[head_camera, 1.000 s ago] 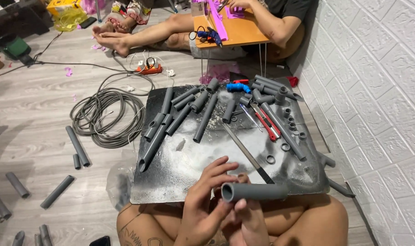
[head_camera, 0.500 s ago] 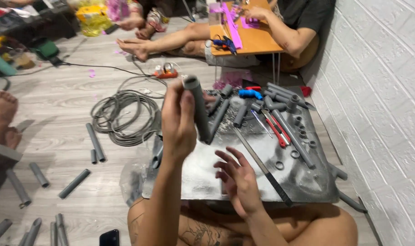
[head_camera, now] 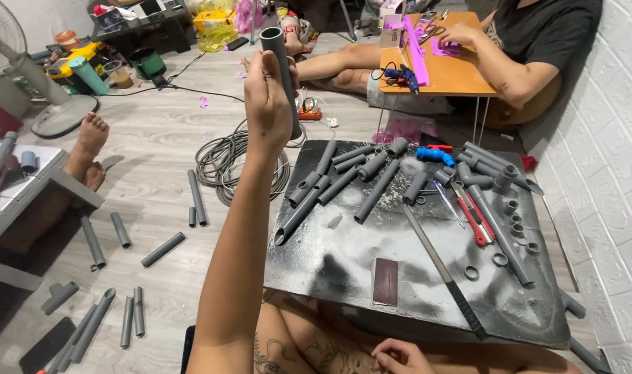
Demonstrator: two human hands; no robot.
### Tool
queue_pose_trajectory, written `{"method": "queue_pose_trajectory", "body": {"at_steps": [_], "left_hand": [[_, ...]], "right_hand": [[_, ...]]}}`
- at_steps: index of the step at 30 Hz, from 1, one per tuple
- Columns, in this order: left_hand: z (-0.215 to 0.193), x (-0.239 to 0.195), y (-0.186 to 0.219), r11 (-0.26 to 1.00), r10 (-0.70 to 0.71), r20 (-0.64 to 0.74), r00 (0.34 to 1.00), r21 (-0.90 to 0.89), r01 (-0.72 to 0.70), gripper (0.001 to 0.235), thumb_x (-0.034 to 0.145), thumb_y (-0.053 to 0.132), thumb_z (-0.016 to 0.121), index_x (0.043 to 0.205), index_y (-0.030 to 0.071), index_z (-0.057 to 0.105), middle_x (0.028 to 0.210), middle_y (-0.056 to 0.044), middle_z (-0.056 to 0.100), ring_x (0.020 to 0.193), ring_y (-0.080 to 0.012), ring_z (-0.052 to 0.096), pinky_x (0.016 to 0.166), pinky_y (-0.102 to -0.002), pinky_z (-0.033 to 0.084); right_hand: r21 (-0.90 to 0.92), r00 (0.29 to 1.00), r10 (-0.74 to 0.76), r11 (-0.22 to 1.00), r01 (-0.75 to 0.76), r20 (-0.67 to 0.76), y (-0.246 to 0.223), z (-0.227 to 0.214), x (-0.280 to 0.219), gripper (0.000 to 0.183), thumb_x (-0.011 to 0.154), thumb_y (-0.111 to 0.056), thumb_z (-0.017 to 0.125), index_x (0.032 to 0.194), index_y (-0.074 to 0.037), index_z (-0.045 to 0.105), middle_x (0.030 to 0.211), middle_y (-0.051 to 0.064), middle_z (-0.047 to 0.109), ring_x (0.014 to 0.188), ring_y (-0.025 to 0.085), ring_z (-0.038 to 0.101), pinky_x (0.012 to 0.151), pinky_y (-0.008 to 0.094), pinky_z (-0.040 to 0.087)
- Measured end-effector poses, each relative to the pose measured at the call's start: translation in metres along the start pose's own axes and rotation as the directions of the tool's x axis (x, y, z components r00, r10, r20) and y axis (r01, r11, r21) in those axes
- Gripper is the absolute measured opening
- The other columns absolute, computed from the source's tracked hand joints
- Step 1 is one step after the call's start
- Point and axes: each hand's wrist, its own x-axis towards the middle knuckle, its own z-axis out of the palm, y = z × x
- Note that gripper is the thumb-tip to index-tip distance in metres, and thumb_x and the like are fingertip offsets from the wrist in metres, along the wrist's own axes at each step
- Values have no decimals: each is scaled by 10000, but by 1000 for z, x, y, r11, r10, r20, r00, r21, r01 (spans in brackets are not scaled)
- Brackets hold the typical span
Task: The person sits on the floor and uses a sanding block to smooth the edges of several gray plastic pipes and fittings. They hold the pipes in one hand and rub the sanding block against the cut ends and outer surfaces, occasionally rotating the pieces to access different areas.
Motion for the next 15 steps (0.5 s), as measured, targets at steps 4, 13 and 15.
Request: {"method": "queue_pose_trajectory", "body": {"at_steps": [4, 13, 15], "left_hand": [[0, -5, 4, 1000, -1, 7, 1000, -18, 1, 518, 1070, 485, 282, 1159, 50, 548, 874, -47, 577, 745, -121, 539, 686, -275, 484], [-4, -13, 1, 996, -81, 9, 997, -35, 81, 532, 1060, 482, 297, 1191, 20, 526, 864, -57, 594, 718, -123, 564, 621, -262, 495], [-4, -18, 0, 997, -41, 51, 998, -62, 44, 490, 1078, 478, 288, 1240, 55, 476, 884, -33, 569, 738, -114, 547, 659, -259, 496]], "right_hand": [[-46, 995, 66, 997, -63, 75, 17, -14, 3, 184, 941, -92, 675, 1083, 0, 748, 891, 113, 817, 829, 143, 763, 791, 262, 624], [-72, 989, -57, 995, 67, 136, 30, -2, 8, 148, 937, -57, 683, 1064, 2, 727, 921, 111, 807, 853, 142, 774, 798, 245, 645], [-135, 996, 86, 987, -86, -1, 33, 6, 4, 162, 918, -107, 723, 1054, -35, 775, 854, 79, 826, 777, 113, 771, 742, 221, 620]]}}
